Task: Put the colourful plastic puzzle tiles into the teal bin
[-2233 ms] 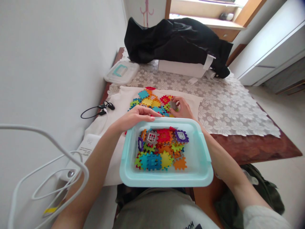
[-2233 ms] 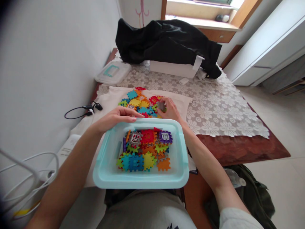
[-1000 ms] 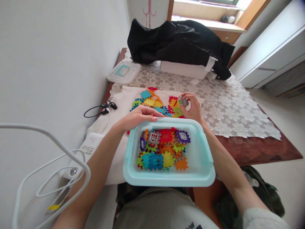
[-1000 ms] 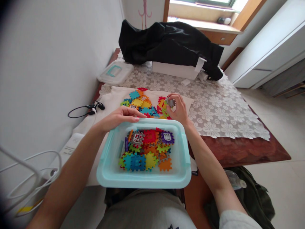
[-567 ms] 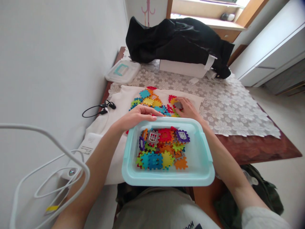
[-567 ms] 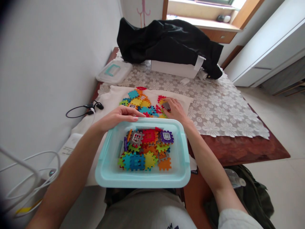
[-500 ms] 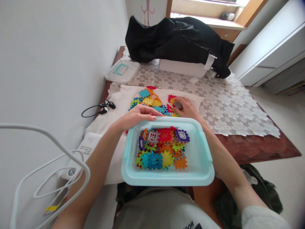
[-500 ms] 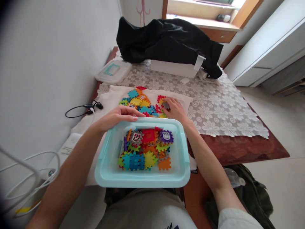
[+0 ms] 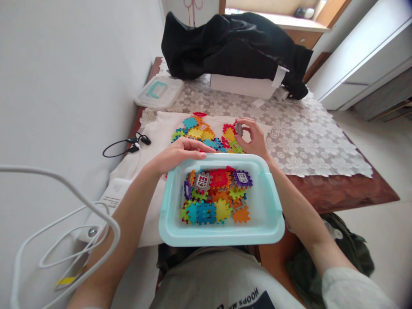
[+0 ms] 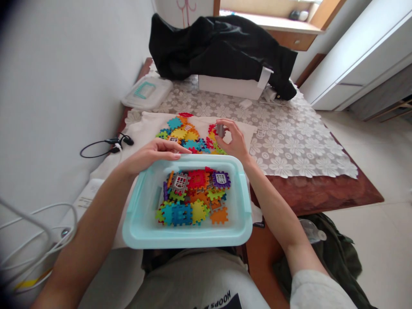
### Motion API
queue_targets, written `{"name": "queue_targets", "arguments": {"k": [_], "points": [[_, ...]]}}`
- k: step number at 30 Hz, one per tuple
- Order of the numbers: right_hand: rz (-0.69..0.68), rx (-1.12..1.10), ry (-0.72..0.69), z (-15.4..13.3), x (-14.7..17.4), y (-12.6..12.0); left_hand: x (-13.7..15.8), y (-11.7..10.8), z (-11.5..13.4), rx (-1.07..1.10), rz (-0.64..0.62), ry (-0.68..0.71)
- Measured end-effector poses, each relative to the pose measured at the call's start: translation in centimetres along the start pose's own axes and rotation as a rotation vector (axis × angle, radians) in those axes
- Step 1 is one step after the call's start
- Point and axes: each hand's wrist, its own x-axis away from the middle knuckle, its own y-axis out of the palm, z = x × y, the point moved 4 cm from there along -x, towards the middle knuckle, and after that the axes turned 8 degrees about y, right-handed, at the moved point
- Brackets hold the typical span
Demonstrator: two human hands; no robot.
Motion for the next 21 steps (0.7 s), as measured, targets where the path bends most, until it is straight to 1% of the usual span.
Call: {"name": "queue_targets", "arguments": {"k": [2,3,4,5,8,10,12,15,21], "points": [[0.017,0.029,-0.016,-0.6,-0.2,-1.1,0.0,-0.1,-0.1,0.002,0.001,0.000],[-0.009,0.065,-0.015,-0.6,-0.3,-1.6,0.0,-0.1,-0.1,0.003,0.000,0.003],[-0.063,0.112,-0.008,-0.5,-0.3,-2.0,0.0,-0.1,-0.1,0.004,-0.003,0.006],[-0.146,0.160,0.004,-0.2,-0.3,-2.2,0.0,-0.1,-0.1,0.003,-0.008,0.010],[-0.423,0.294,0.058,1.5,0.4,-2.1,0.0,-0.1,0.0,-0.001,-0.015,0.012],[-0.516,0.346,0.078,2.5,0.9,-1.9,0.0,-0.1,0.0,-0.004,-0.007,0.005],[-0.543,0.356,0.081,2.8,1.1,-1.6,0.0,0.0,0.0,-0.002,0.001,0.001],[-0.548,0.355,0.095,2.2,1.0,-1.5,0.0,0.1,0.1,0.011,0.006,-0.001],[-0.488,0.381,0.130,0.3,0.4,-1.9,0.1,0.1,0.2,0.015,0.011,-0.022]]}}
